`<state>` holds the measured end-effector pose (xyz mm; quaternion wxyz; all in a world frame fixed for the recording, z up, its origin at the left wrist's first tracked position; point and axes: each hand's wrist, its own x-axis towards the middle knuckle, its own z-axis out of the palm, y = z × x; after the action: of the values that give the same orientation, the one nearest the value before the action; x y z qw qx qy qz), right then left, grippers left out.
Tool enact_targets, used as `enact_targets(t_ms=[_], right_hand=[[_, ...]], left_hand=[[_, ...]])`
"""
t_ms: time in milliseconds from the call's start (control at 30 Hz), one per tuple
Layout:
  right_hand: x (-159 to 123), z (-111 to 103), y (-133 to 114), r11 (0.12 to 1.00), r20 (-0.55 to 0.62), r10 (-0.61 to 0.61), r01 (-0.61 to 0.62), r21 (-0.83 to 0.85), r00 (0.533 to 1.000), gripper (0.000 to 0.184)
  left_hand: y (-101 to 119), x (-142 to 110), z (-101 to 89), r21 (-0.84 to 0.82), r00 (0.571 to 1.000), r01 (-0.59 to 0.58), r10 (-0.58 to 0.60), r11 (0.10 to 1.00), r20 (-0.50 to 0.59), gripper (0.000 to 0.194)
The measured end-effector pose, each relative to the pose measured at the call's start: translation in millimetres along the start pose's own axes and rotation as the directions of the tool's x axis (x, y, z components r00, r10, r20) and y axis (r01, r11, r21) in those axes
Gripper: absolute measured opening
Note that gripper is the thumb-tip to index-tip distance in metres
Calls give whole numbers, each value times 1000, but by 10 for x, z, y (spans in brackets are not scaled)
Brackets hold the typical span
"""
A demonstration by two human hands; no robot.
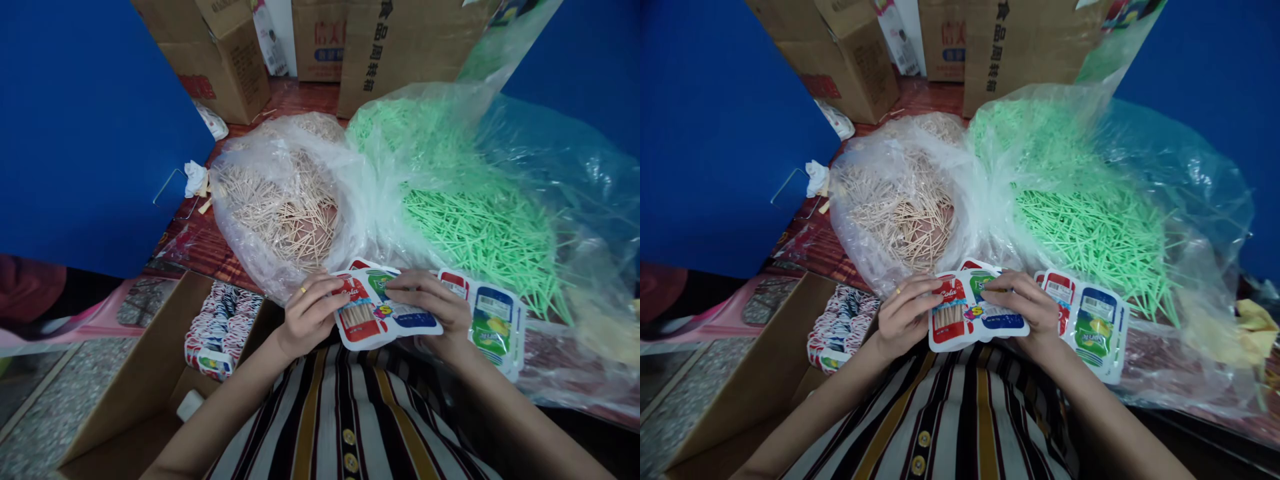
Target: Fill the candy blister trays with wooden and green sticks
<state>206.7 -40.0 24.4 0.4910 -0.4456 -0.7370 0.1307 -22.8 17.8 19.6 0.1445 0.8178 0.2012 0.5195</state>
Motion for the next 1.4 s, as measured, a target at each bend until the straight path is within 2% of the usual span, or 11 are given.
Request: enact_targets(t_ms=[333,500,700,967,1400], right_hand=[[74,-29,-99,998,24,-9,7,65,1000,22],[46,-15,-73,998,45,-29,26,59,999,22],[23,-31,-63,996,49,-17,13,84,999,20],[7,-2,-80,990,33,-10,5,140,999,21],[-89,19,-58,985,89,37,-51,166,995,22]], left_hand=[[53,-53,34,-46,997,-45,48,998,56,25],[48,-43,49,-76,998,-47,49,996,31,28],[35,-42,56,-66,995,-62,67,996,71,30],[38,-86,50,-81,993,-45,54,996,110,32],[70,-150,58,-124,986,-24,44,992,159,35]])
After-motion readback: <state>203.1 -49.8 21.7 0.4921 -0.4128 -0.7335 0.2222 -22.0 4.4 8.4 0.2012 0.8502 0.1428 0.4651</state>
